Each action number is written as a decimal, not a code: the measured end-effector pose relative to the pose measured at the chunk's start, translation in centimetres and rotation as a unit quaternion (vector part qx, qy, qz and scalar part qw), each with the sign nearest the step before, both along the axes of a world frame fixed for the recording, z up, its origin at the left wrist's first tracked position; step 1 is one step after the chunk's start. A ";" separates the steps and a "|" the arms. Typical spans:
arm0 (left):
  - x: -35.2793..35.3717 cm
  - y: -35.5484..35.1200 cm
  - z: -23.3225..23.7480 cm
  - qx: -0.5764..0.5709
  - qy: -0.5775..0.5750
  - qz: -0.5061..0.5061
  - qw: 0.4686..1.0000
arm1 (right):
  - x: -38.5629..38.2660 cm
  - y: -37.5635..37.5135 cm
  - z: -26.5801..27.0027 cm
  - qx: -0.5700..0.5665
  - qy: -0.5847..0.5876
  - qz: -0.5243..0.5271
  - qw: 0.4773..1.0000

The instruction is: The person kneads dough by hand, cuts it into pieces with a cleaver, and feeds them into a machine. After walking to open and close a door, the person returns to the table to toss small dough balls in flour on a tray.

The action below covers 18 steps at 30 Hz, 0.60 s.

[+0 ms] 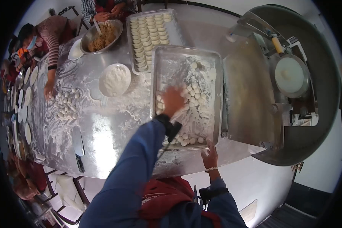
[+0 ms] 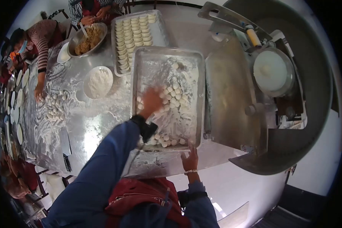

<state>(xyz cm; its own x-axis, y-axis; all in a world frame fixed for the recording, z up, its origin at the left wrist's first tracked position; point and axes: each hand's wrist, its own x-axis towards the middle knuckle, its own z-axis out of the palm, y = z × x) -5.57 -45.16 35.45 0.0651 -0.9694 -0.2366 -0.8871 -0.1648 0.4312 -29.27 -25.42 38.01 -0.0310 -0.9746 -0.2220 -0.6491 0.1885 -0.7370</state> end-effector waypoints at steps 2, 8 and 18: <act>-4.2 5.0 1.0 -0.148 0.003 -0.107 0.983 | -0.7 -0.2 -0.3 0.014 0.006 0.008 1.000; 1.9 10.8 -1.7 -0.112 0.016 -0.152 0.982 | -1.4 -5.6 -1.7 -0.066 0.032 0.023 0.997; 2.6 17.5 2.5 -0.161 0.219 -0.206 0.940 | 4.7 -7.3 -2.5 -0.079 0.201 0.422 0.881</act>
